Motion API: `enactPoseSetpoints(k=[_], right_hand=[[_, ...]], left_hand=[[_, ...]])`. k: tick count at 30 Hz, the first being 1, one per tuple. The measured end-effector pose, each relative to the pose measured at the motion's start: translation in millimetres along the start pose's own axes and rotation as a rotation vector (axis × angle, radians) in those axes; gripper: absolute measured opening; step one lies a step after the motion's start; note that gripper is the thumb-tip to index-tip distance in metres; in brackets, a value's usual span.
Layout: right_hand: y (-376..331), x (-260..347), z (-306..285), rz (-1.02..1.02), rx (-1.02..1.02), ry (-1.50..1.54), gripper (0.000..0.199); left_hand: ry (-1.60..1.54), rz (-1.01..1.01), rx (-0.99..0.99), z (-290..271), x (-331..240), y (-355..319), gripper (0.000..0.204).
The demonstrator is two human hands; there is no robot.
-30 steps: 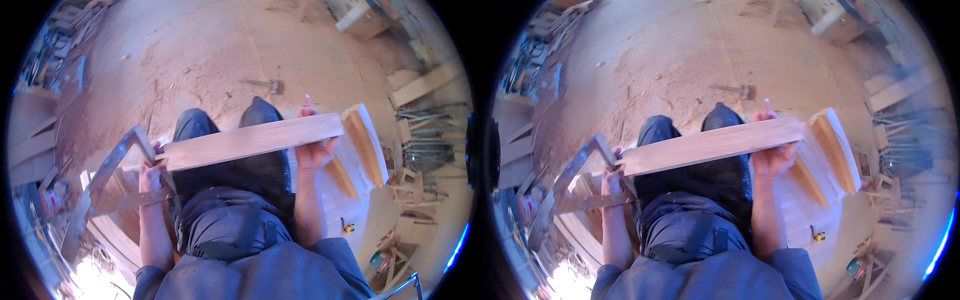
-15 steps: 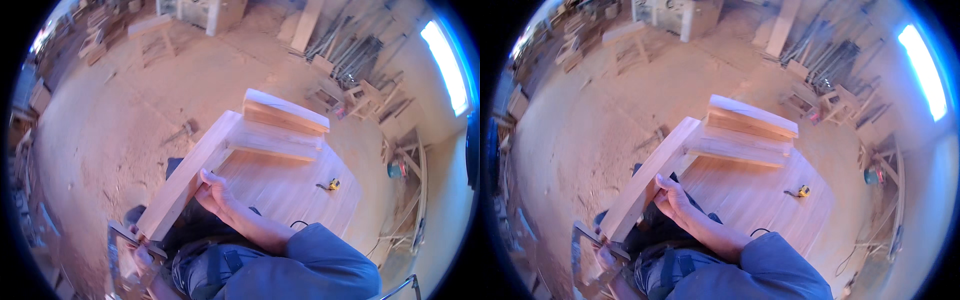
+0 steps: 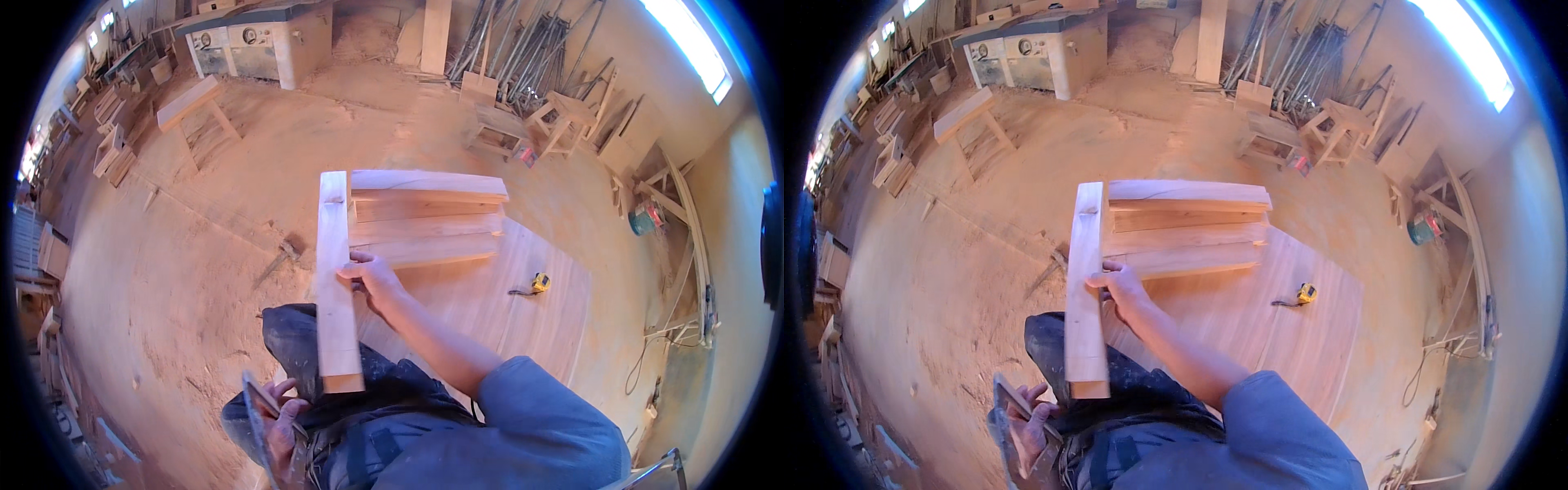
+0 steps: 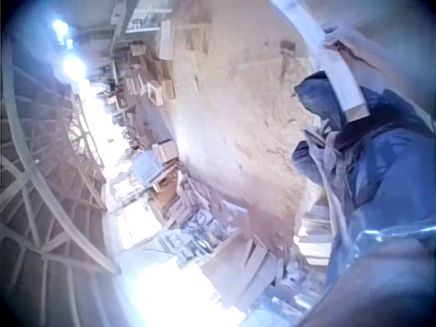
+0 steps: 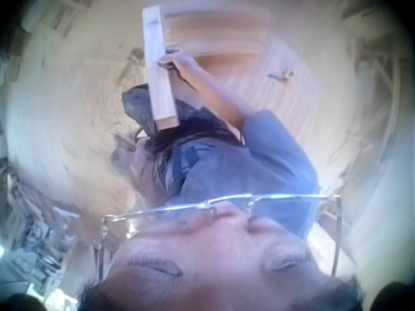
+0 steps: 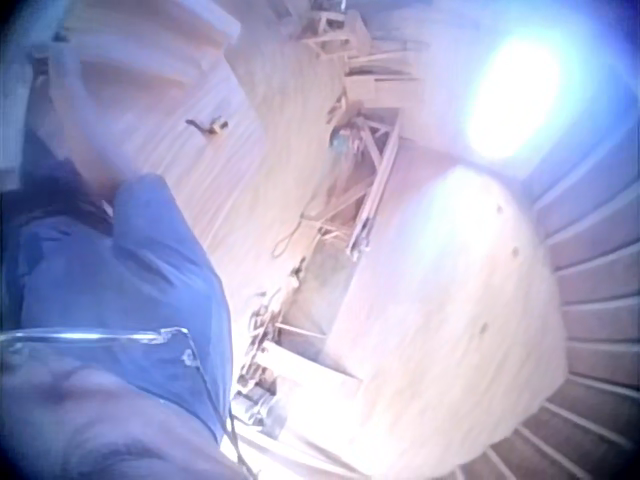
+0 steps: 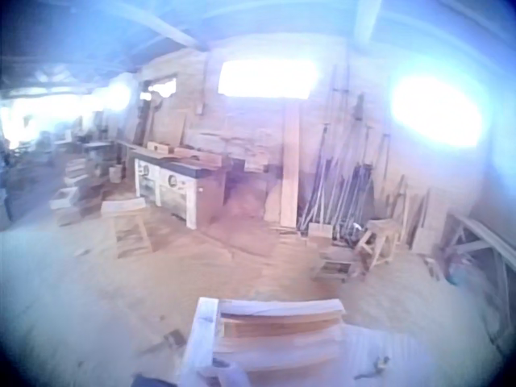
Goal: The person sits on the floor in a workshop and uses a try square and pencil to mark lines on several wooden planks. They repeatedly pick up planks, align the square, draw lines, and set the pieces aside.
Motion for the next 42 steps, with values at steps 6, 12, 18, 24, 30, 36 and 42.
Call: enactPoseSetpoints(k=[6,12,18,24,30,36,42], right_hand=[[-1.3,42.6,-67.3,-0.083,-0.033,-0.289,0.053],[-11.5,123.5,-138.5,-0.130,-0.067,-0.979,0.065],[1.3,165.4,-193.6,-0.152,-0.212,-1.373,0.059],[-12.5,115.0,-191.0,-0.607,-0.288,-1.691,0.081],[-11.7,97.3,-178.0,-0.781,-0.454,-1.748,0.079],[-5.9,110.9,-188.9,-0.729,-0.382,-1.625,0.070],[-7.9,148.0,-189.9,-0.334,-0.105,-1.364,0.064]], left_hand=[[0.002,0.074,-0.048,-44.9,8.8,11.0,0.066],[0.003,0.107,-0.102,-56.7,17.7,15.3,0.065],[0.055,0.075,-0.090,-35.7,0.5,26.4,0.064],[0.069,0.048,-0.114,-25.8,-0.9,32.1,0.069],[0.138,0.026,-0.089,-31.2,13.5,38.8,0.068],[0.164,-0.005,-0.133,-24.8,10.0,46.3,0.080],[0.207,-0.008,-0.115,-24.1,7.5,49.3,0.075]])
Point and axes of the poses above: each hand's wrist, its own y-axis towards the middle knuckle, its own z-axis out of the palm, x = y × z, the point moved 3 cm from there along y, towards the middle knuckle, and after that the axes turned 1 degree about x, right-handed, at the moved point
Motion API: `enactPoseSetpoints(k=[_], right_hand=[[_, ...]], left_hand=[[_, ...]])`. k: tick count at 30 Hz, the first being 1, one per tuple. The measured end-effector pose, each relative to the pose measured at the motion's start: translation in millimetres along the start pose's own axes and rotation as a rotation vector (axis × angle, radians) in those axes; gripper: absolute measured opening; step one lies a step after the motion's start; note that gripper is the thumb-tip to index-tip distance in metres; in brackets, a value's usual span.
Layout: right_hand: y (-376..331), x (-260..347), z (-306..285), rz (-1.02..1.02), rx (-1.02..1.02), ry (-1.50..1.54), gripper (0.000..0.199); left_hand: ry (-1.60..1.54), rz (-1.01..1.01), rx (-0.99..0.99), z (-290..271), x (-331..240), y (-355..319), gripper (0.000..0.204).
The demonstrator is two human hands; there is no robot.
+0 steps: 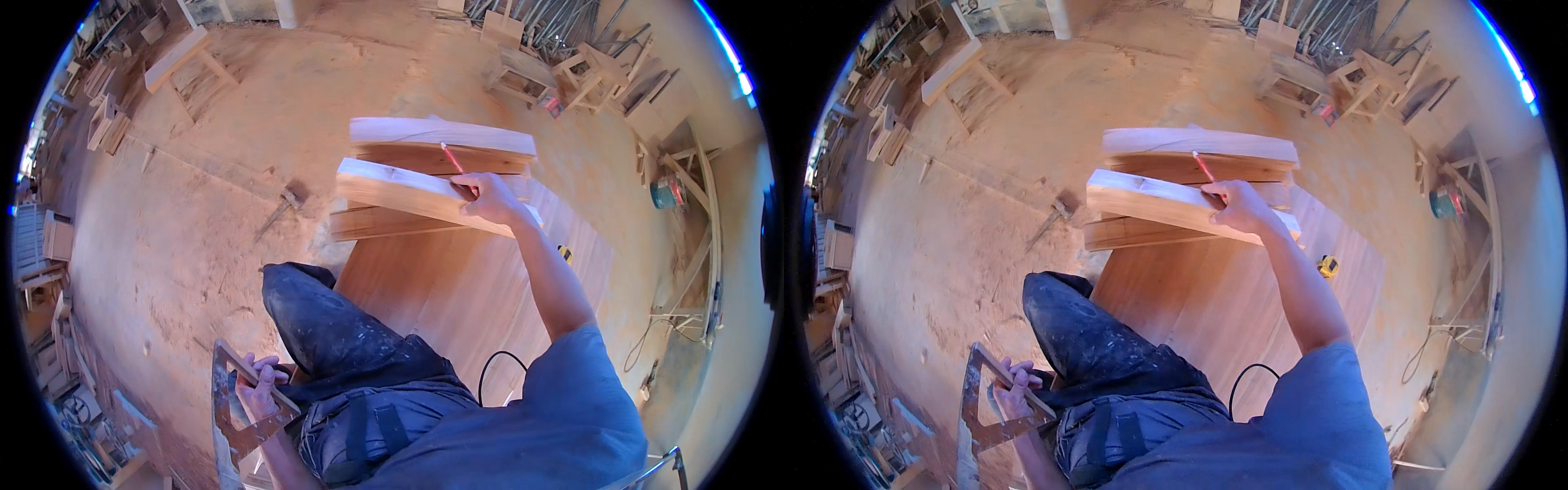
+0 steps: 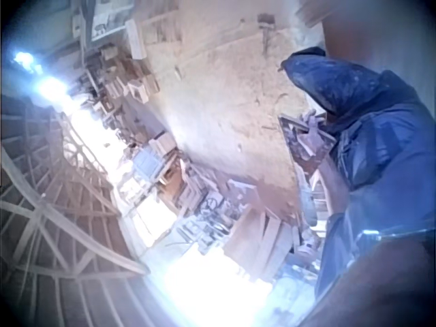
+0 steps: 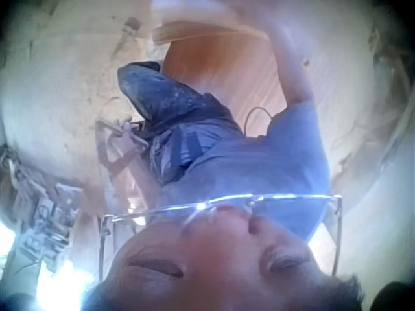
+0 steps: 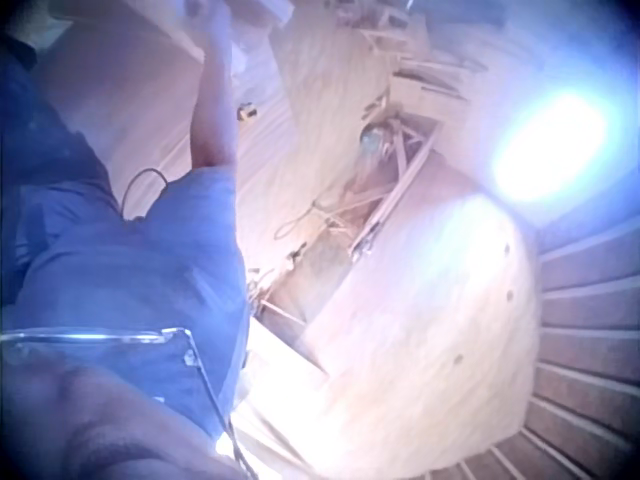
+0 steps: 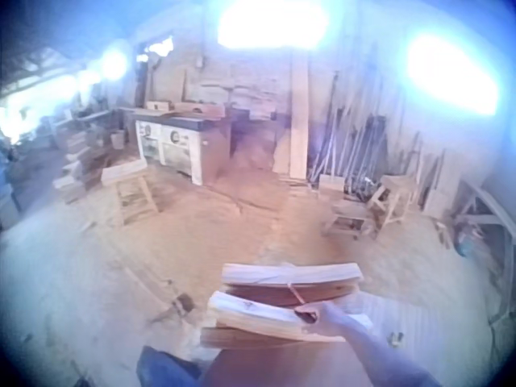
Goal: The person sits on the floor in a workshop and uses a try square and pencil to mark lines on several wooden planks. They repeatedly pick up planks, align the square, draw lines, and set the pieces aside.
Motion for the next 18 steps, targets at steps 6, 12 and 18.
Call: enactPoseSetpoints(k=[6,12,18], right_hand=[[-32.6,-5.2,36.1,-0.318,-0.297,-0.365,0.055],[-41.1,14.1,44.3,-0.297,-0.376,-0.368,0.059],[-25.4,7.5,20.9,-0.157,-0.288,-0.062,0.067]], left_hand=[[-0.063,0.028,0.013,4.6,9.3,6.6,0.077],[-0.049,-0.002,-0.009,3.0,10.1,5.0,0.081],[-0.111,0.006,-0.029,-10.0,23.4,9.0,0.083]])
Point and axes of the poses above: each hand's wrist, its own y-axis towards the middle knuckle, its own z-axis out of the palm, x = y × z, the point moved 3 cm from there along y, towards the middle knuckle, and after that the axes turned 1 degree about x, right-handed, at the moved point
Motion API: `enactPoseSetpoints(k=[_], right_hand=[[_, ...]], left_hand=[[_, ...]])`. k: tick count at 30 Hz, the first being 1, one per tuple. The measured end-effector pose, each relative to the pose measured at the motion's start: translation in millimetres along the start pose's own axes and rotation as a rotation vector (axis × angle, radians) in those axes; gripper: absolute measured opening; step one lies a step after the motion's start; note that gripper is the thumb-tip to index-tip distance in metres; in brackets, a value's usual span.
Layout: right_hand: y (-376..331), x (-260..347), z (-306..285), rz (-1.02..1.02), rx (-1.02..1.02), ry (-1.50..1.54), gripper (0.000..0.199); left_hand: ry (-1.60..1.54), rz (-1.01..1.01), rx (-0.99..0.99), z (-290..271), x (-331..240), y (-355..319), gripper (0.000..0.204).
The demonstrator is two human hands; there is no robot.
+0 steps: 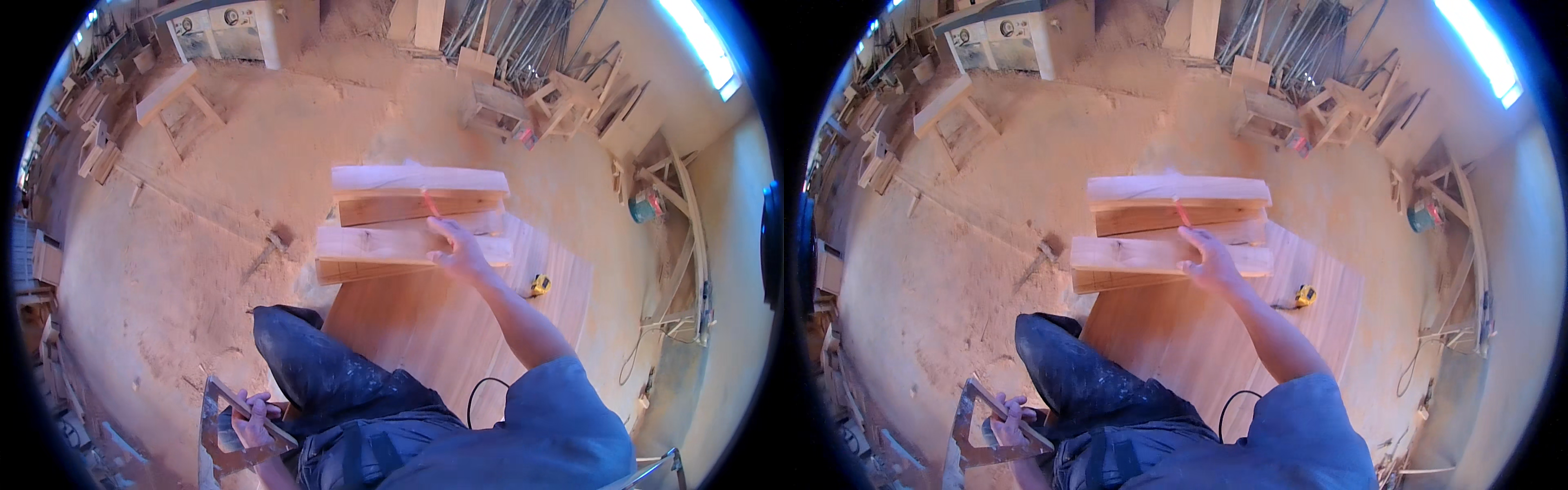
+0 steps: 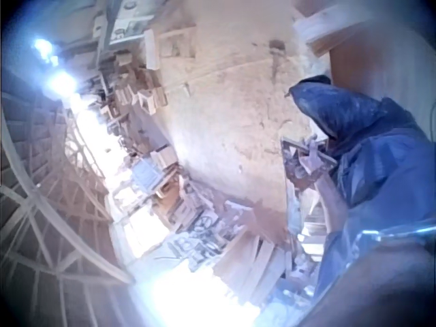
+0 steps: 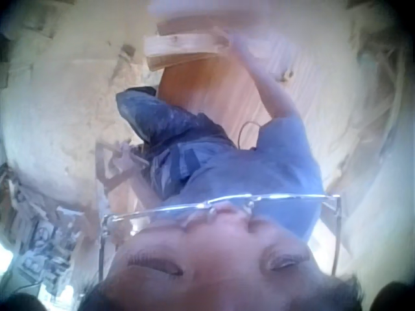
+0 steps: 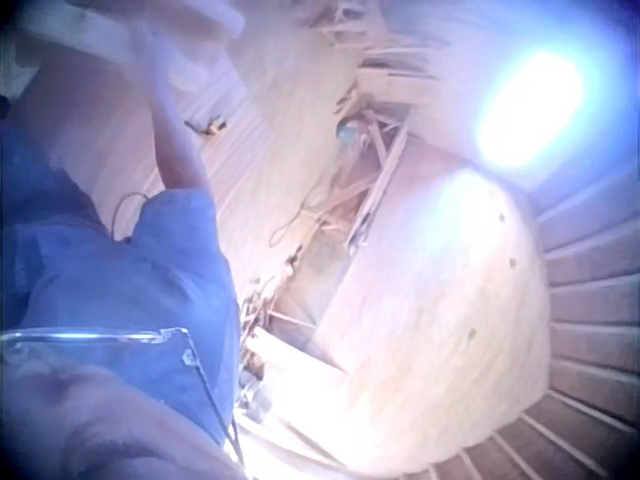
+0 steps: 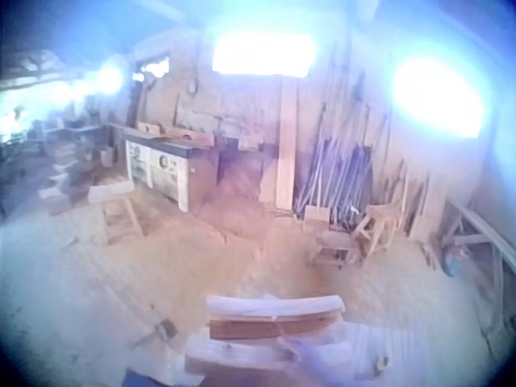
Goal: The person sits on the floor in a workshop and uses a try square and pencil to mark lines on several wooden planks. They repeatedly pick up planks, align the square, draw lines, and set the pieces aside.
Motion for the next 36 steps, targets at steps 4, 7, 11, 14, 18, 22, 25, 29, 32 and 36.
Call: enactPoseSetpoints(k=[4,7,11,14,18,22,25,29,32,36], right_hand=[[52.4,-23.0,-32.4,0.045,-0.237,-0.043,0.070],[95.8,-52.6,-39.9,0.057,-0.203,-0.183,0.072],[119.4,-65.5,-31.8,0.069,-0.070,-0.380,0.074],[123.1,-69.3,-19.8,0.081,-0.046,-0.369,0.071],[110.5,-52.6,-21.0,0.013,-0.107,-0.361,0.060],[84.8,-31.8,-49.3,0.023,0.022,-0.280,0.057],[58.4,-37.8,-55.5,0.090,0.150,-0.212,0.057],[17.5,-74.1,-74.8,0.147,-0.179,-0.205,0.058],[-3.6,-125.3,-100.6,0.340,-0.347,-0.185,0.062],[-25.7,-170.6,-123.3,0.469,-0.395,-0.145,0.067]], left_hand=[[-0.037,-0.021,-0.024,1.0,-1.1,-2.1,0.082],[-0.032,-0.007,-0.059,1.7,-2.9,-5.2,0.078],[-0.003,0.010,-0.073,0.2,-3.9,-6.1,0.070],[0.004,0.004,-0.074,1.8,-7.1,-8.8,0.067],[0.002,0.008,-0.105,2.8,-10.0,-13.7,0.064],[0.034,-0.045,-0.094,5.9,-14.3,-10.3,0.064],[0.031,-0.050,-0.053,4.3,-12.1,-3.4,0.068],[0.080,-0.058,-0.065,7.0,-10.8,3.7,0.074],[0.067,-0.030,-0.074,-1.1,-4.3,6.7,0.080],[0.092,-0.033,-0.051,1.4,2.1,14.7,0.079]])
Point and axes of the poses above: each hand's wrist, its own y-axis towards the middle knuckle, its own z-axis out of the palm, x = y × z, the point moved 3 cm from there along y, towards the middle knuckle, and after that the axes turned 1 degree about x, right-handed, at the moved point
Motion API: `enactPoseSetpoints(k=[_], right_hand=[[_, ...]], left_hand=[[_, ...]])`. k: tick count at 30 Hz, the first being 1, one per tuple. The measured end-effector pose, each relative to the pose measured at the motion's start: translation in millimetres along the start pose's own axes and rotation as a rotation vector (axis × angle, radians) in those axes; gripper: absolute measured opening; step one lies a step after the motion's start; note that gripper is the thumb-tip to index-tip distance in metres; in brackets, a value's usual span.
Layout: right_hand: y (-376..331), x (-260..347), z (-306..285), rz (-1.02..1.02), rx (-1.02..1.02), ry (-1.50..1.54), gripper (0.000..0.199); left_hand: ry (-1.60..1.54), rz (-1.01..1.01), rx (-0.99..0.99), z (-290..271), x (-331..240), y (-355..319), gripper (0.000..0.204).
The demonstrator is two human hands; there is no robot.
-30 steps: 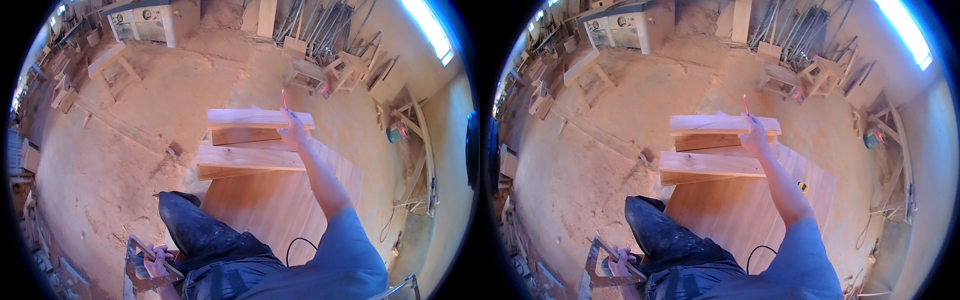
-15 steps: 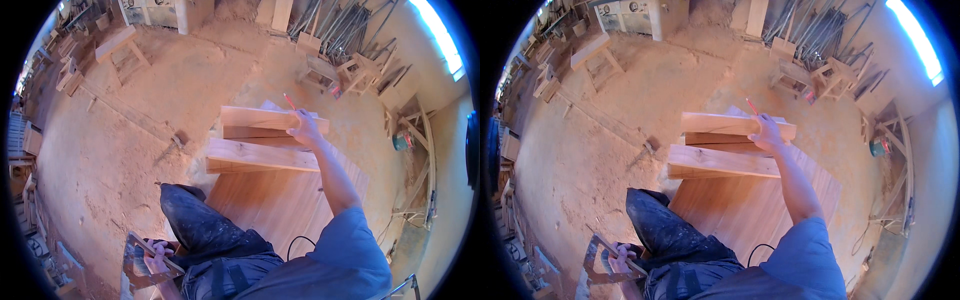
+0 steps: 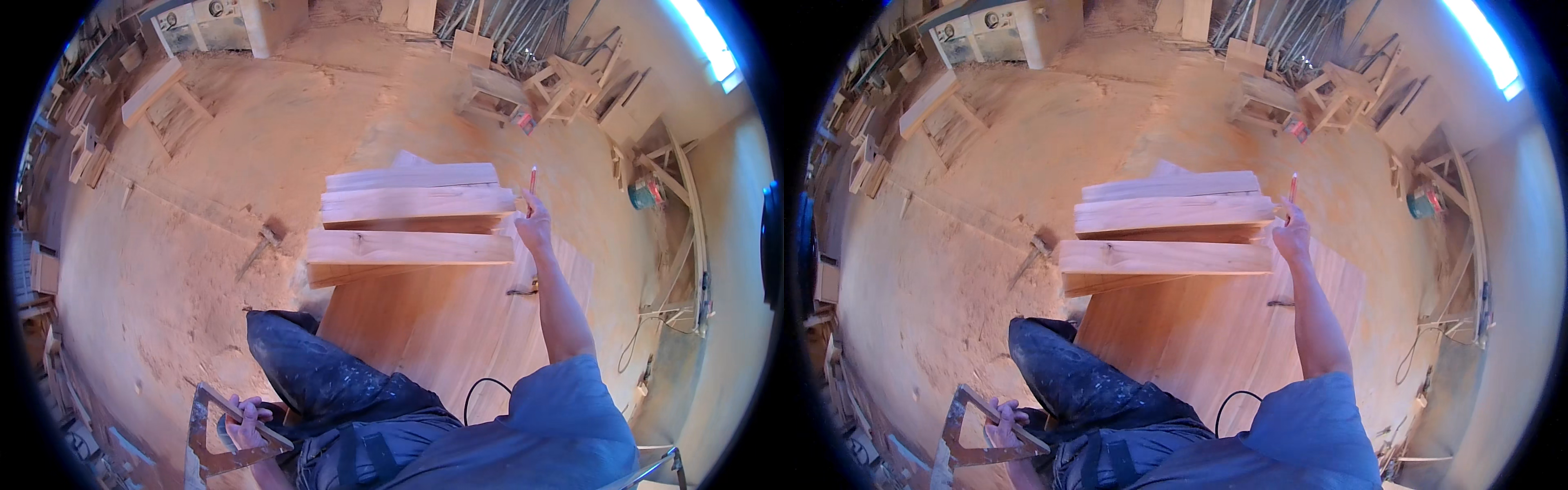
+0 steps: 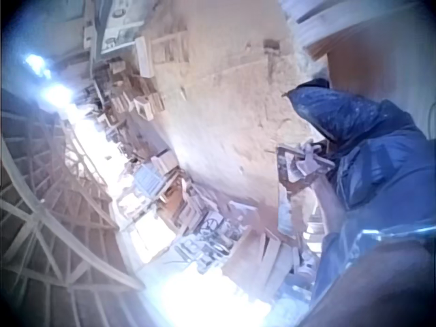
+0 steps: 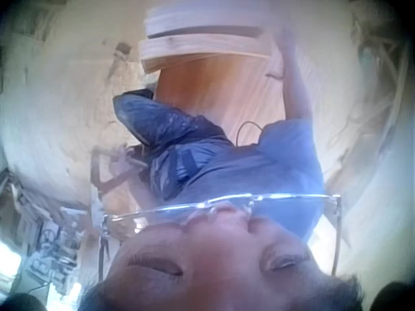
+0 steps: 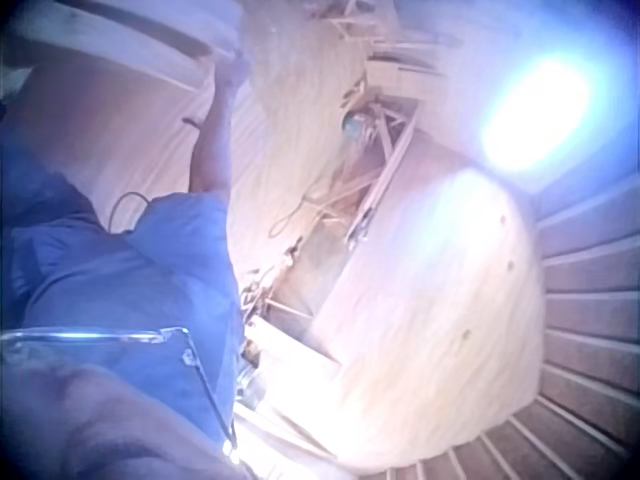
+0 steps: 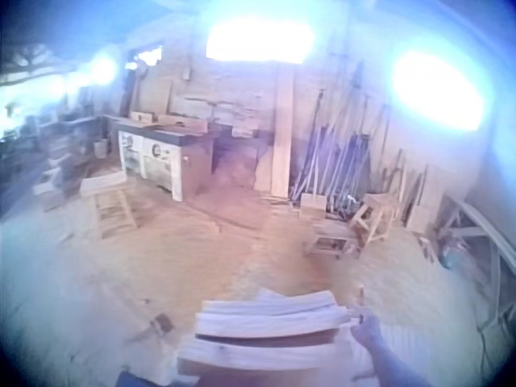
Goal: The person sits on the floor in a workshop and uses a try square and pencil to mark lines on several wooden planks. They repeatedly pick up planks, align the square, draw lines, and set the pieces aside.
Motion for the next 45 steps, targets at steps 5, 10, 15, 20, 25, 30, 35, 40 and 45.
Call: enactPoseSetpoints(k=[5,10,15,20,25,30,35,40,45], right_hand=[[7.5,20.0,14.3,0.023,0.027,0.026,0.071],[-8.6,81.9,28.3,-0.323,0.104,-0.006,0.076],[-13.9,134.1,60.4,-0.515,0.303,-0.104,0.077],[14.3,138.5,56.1,-0.413,0.544,-0.082,0.069],[69.8,133.9,72.3,-0.390,0.681,-0.061,0.060],[31.9,202.1,86.2,-0.636,0.504,-0.388,0.072],[51.0,181.0,101.4,-0.425,0.610,-0.258,0.079],[19.8,202.3,82.0,-0.355,0.827,-0.297,0.084],[-1.3,167.1,81.6,-0.256,0.884,-0.241,0.089]], left_hand=[[-0.031,0.016,0.033,7.4,-2.0,-2.2,0.070],[0.068,-0.019,-0.008,19.1,-34.3,-10.6,0.069],[0.050,-0.043,-0.035,26.9,-47.0,-13.8,0.078],[0.061,-0.085,-0.023,33.9,-50.7,-14.9,0.075],[0.024,-0.099,0.011,46.3,-57.9,-13.2,0.068],[0.038,-0.065,-0.008,40.8,-57.6,-19.6,0.068],[-0.049,-0.048,-0.017,36.6,-50.0,-23.4,0.070],[-0.110,-0.045,-0.086,8.2,-32.9,-33.8,0.065],[-0.210,-0.027,-0.096,-3.4,-14.9,-30.6,0.060]])
Point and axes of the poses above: each hand's wrist, its own y-axis towards the middle knuckle, its own z-axis out of the palm, x = y × z, the point moved 3 cm from there along y, towards the middle knuckle, and after that the axes turned 1 degree about x, right-handed, at the moved point
